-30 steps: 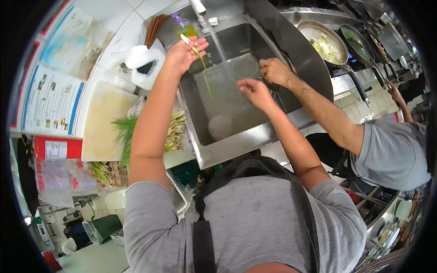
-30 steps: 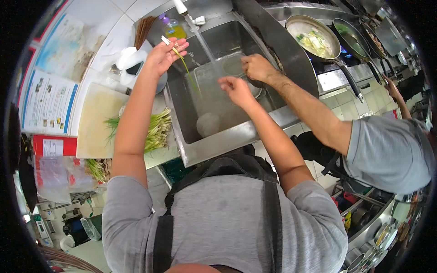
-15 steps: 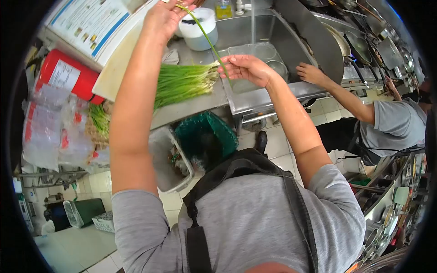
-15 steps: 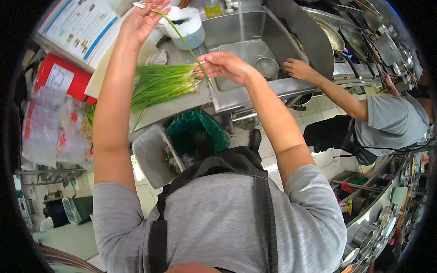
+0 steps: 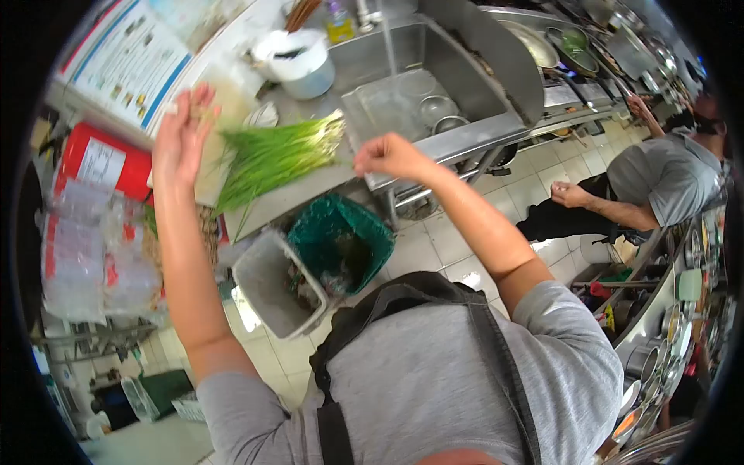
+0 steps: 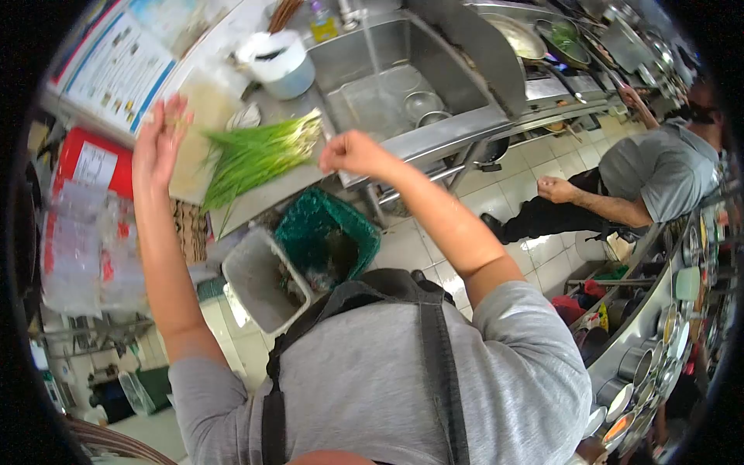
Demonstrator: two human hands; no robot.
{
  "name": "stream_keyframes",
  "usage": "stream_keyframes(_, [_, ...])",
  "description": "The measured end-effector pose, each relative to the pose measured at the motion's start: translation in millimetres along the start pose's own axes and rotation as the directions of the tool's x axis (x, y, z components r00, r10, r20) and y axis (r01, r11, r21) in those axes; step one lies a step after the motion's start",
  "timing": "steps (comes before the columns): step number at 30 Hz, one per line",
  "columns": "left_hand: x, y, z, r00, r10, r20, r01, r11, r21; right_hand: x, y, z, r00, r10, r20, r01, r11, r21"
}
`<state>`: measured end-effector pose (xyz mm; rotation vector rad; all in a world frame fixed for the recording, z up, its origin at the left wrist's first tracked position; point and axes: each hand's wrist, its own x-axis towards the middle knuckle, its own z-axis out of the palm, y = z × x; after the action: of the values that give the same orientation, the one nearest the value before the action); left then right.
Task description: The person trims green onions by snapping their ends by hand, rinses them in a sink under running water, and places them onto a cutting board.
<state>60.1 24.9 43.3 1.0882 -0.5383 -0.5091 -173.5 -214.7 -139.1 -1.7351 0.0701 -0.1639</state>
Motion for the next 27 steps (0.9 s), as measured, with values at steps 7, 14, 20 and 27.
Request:
stream_keyframes(7, [-31.0,-49.2,31.1,1.000,0.004,-0.009,-0.003,0.995,0.098,-73.1,17.3,-30.9,0.974,0.107,-0.198,-0.080,0.987,0.139])
stream_keyframes(14, [-22.0,-72.6,109.1,0.999,-0.010,0.046,0.006,0.996,0.093,-104.2,1.8,-65.2,0.996,0.052,-0.073,-0.034,0.972,0.231])
stream_keyframes(20, [-23.7,-97.1,175.8,0.983,-0.076,0.167,0.046,0.983,0.180,-98.4,-13.4,-64.8,0.999,0.022,-0.024,-0.013,0.951,0.310])
stream_keyframes(27, [-22.8,-114.6,197.3,0.984,-0.084,0.160,0.050,0.977,0.208,-96.8,-5.2,-71.6,0.988,0.025,-0.154,0.008,0.978,0.208])
